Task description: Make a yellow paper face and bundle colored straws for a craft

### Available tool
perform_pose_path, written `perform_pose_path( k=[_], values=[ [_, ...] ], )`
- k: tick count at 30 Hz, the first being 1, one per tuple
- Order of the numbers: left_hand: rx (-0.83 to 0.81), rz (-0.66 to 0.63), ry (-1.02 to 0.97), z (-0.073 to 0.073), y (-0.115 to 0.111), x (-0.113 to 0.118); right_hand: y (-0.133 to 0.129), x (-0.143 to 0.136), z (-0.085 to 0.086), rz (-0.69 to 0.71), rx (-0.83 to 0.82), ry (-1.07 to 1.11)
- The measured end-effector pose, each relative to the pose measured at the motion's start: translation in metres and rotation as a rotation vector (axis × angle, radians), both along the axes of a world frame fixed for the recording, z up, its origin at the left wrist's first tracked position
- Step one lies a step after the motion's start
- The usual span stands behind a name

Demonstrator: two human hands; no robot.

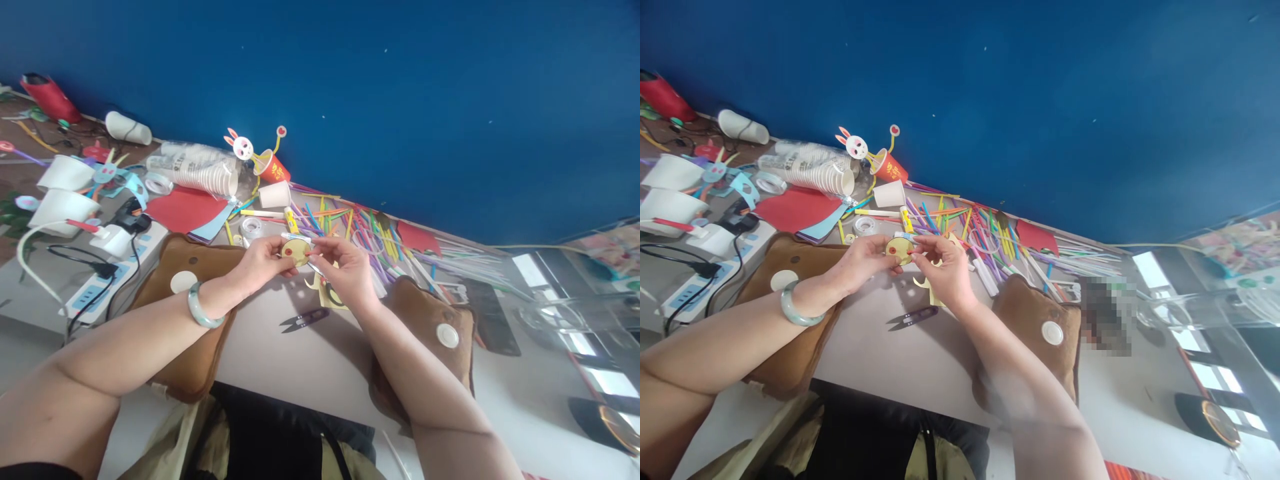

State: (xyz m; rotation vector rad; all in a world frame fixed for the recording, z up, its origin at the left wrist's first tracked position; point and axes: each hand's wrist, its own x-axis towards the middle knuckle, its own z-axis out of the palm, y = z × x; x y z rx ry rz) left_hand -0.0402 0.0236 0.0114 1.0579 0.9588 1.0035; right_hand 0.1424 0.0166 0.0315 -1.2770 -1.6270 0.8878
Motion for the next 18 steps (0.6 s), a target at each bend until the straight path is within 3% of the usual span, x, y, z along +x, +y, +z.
perform_pose_path(
  k=[18],
  values=[
    [-0.007,-0.114,0.019,0.0011,-0.0025,-0.0007,-0.0061,-0.0027,-0.0015,-0.039,0.167,-0.231]
  ],
)
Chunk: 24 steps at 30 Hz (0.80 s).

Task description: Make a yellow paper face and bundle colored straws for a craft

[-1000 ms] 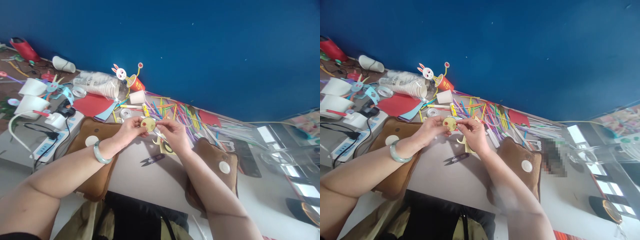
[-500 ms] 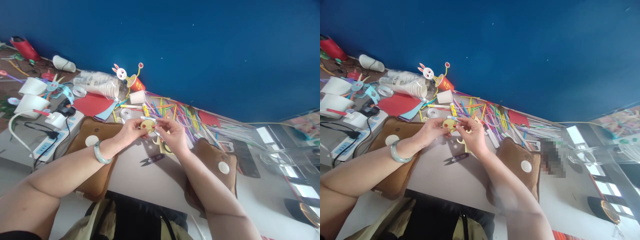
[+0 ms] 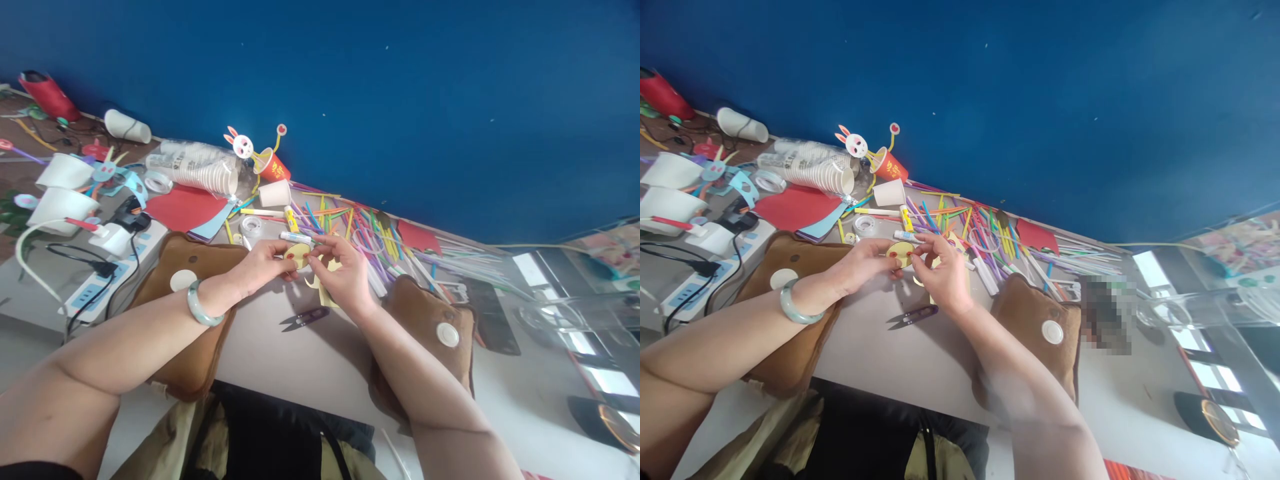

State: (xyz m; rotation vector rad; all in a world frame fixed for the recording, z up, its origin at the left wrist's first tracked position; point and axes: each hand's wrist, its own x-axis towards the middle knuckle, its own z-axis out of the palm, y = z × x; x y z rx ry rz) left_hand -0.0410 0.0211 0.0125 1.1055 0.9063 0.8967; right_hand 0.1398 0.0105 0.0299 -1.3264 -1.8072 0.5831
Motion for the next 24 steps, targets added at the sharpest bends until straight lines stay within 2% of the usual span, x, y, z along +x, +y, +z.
perform_pose_path(
  k=[6,13,24],
  values=[
    [0.0,-0.027,0.008,0.0013,0.0006,-0.0006,0.0009,-0.0012,-0.0029,0.004,0.033,0.007],
    [0.076,-0.012,0.081,-0.0023,0.0018,-0.0007,-0.0009,-0.0026,-0.005,0.031,0.108,-0.03],
    [0.336,0.07,0.36,-0.0029,0.0023,-0.0012,-0.0028,-0.0023,-0.0048,0.035,0.153,-0.114]
  ],
)
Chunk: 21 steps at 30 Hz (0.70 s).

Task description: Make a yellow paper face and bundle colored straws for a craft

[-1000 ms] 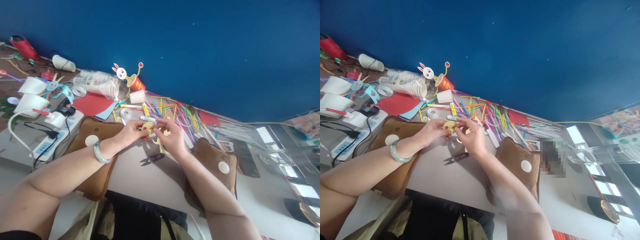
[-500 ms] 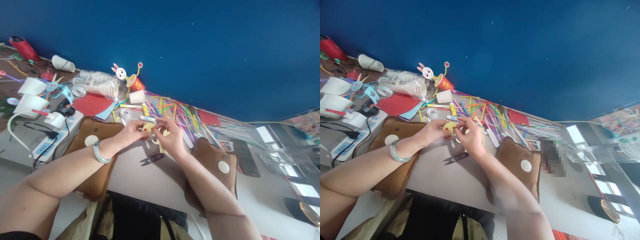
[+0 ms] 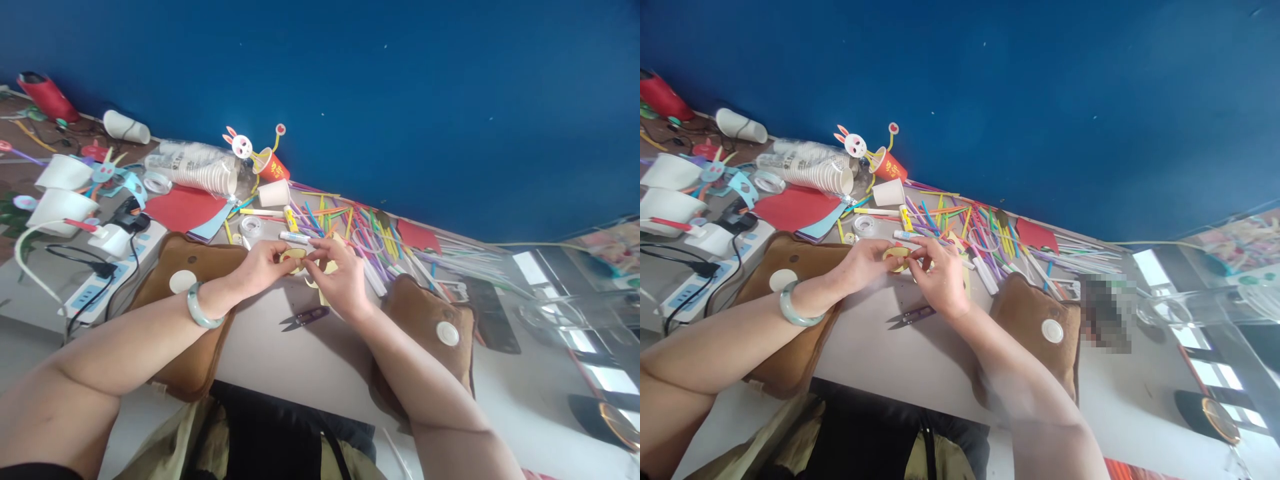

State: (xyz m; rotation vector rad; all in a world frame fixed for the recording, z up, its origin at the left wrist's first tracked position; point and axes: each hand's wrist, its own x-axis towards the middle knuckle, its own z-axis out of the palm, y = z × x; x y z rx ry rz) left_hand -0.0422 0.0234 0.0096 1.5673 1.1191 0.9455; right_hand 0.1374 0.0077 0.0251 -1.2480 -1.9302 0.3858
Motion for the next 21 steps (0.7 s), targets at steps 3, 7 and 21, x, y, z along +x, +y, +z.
perform_pose_path(
  k=[3,7,21],
  values=[
    [0.046,0.053,0.059,-0.002,-0.001,0.0,0.0,-0.001,-0.001,-0.005,0.006,0.016],
    [0.046,0.089,0.045,-0.003,-0.002,0.0,0.0,-0.002,-0.002,-0.015,0.014,0.035],
    [-0.094,0.047,-0.141,-0.006,-0.001,0.002,0.011,-0.003,-0.002,0.033,-0.457,0.307]
  ],
)
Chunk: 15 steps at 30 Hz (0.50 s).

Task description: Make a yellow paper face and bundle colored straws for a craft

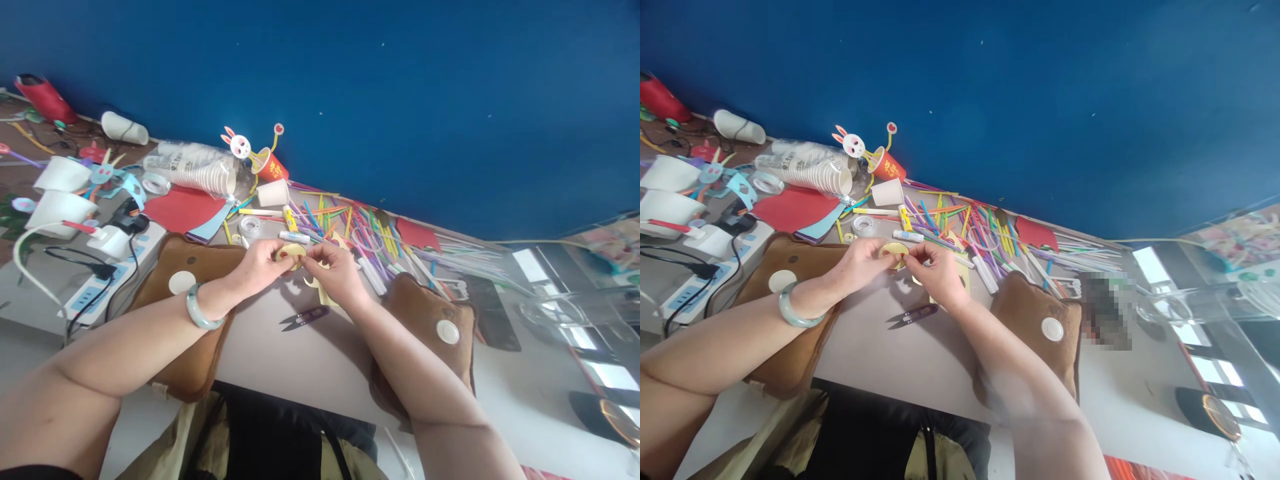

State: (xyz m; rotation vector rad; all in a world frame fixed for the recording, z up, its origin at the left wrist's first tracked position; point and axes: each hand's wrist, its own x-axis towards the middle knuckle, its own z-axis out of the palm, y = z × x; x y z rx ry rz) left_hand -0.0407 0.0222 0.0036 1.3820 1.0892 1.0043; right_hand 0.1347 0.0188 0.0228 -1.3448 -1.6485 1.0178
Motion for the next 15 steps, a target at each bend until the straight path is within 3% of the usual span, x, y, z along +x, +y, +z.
perform_pose_path(
  k=[7,12,15],
  values=[
    [-0.059,-0.014,0.013,-0.002,0.0,-0.001,-0.004,-0.003,-0.002,-0.012,0.062,0.001],
    [-0.157,-0.1,-0.136,0.002,0.001,0.0,-0.002,-0.002,-0.002,-0.06,0.079,-0.025],
    [-0.214,-0.085,-0.184,0.009,0.0,0.0,0.002,0.001,-0.002,-0.085,0.023,0.012]
  ],
)
